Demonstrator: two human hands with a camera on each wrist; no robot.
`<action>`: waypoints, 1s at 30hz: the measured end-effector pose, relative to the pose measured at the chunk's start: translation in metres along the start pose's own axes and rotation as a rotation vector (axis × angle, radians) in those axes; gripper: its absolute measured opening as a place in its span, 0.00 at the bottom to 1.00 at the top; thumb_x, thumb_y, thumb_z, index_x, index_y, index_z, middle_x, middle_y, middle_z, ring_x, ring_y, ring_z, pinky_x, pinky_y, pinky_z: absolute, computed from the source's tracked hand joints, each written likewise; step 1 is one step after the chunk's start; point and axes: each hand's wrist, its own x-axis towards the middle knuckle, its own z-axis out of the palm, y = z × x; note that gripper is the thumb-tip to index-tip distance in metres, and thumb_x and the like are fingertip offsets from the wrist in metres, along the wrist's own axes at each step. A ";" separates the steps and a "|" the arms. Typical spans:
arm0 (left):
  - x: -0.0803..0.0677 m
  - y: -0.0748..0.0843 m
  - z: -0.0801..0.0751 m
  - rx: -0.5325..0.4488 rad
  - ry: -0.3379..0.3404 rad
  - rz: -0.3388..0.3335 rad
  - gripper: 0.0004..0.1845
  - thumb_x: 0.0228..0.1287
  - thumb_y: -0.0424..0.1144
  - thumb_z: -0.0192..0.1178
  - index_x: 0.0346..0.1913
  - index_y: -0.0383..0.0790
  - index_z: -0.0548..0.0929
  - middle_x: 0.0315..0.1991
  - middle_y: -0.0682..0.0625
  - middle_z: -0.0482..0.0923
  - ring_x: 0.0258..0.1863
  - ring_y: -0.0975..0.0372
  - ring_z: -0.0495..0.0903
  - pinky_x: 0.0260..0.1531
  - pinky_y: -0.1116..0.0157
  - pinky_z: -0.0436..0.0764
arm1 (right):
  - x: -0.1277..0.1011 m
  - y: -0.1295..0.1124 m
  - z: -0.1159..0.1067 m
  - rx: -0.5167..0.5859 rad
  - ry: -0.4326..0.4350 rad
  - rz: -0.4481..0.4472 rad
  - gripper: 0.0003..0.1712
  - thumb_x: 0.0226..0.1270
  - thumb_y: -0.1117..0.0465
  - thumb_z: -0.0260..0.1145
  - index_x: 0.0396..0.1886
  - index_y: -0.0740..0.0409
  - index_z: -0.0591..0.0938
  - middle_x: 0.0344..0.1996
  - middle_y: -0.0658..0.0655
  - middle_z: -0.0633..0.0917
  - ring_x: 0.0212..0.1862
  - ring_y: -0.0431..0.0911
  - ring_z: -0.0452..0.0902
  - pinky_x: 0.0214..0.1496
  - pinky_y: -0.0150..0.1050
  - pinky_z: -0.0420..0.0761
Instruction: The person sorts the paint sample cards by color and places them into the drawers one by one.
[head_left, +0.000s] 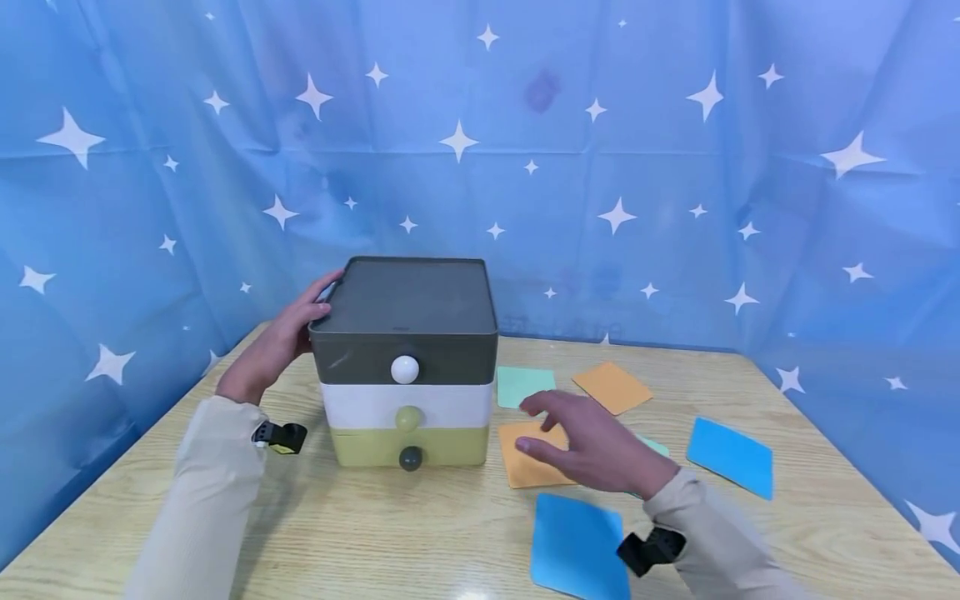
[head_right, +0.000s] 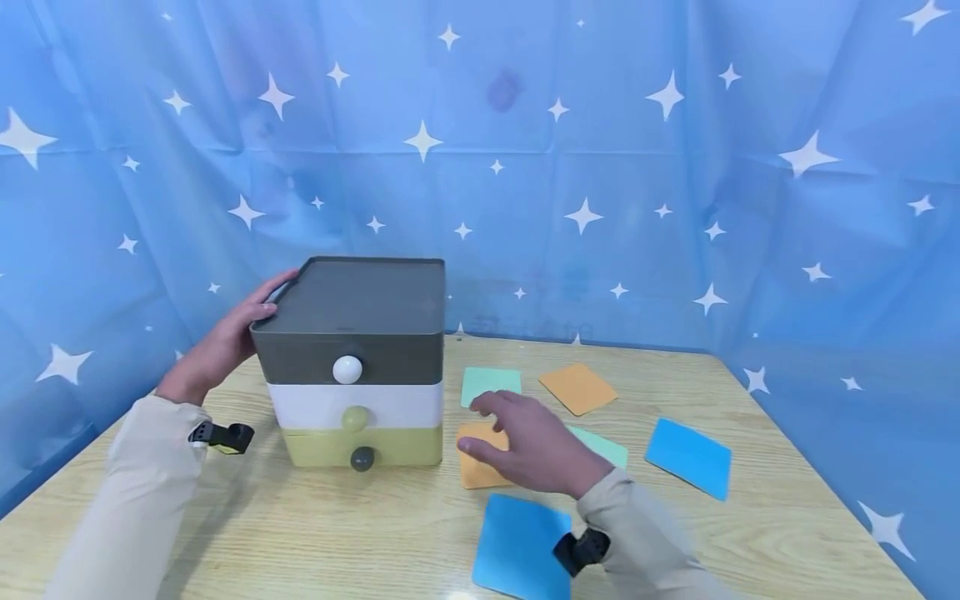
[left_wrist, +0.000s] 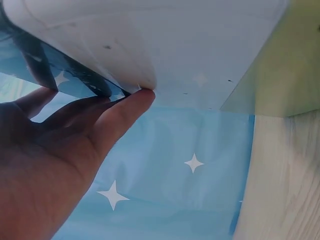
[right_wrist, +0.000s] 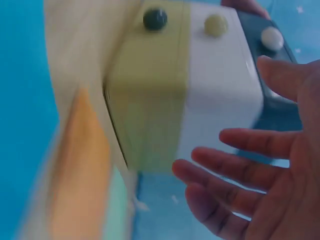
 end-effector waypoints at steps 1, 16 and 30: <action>0.000 0.000 0.000 -0.001 -0.001 -0.005 0.33 0.79 0.55 0.35 0.82 0.63 0.40 0.81 0.38 0.41 0.75 0.38 0.57 0.65 0.46 0.66 | 0.002 -0.002 0.006 0.040 -0.021 -0.013 0.28 0.75 0.41 0.58 0.62 0.56 0.79 0.56 0.57 0.84 0.49 0.47 0.83 0.50 0.44 0.82; 0.000 0.000 -0.002 -0.041 -0.012 -0.006 0.33 0.79 0.53 0.35 0.81 0.64 0.40 0.81 0.38 0.40 0.73 0.38 0.59 0.51 0.70 0.76 | 0.031 -0.051 0.051 0.485 -0.194 -0.028 0.20 0.77 0.50 0.59 0.57 0.57 0.80 0.44 0.56 0.87 0.43 0.43 0.83 0.41 0.38 0.83; 0.001 0.000 0.000 -0.043 -0.012 0.008 0.33 0.79 0.52 0.34 0.82 0.62 0.40 0.81 0.36 0.41 0.70 0.38 0.61 0.47 0.73 0.76 | 0.065 -0.089 0.052 1.140 -0.079 0.169 0.27 0.78 0.45 0.55 0.62 0.61 0.78 0.50 0.62 0.89 0.33 0.43 0.87 0.33 0.34 0.80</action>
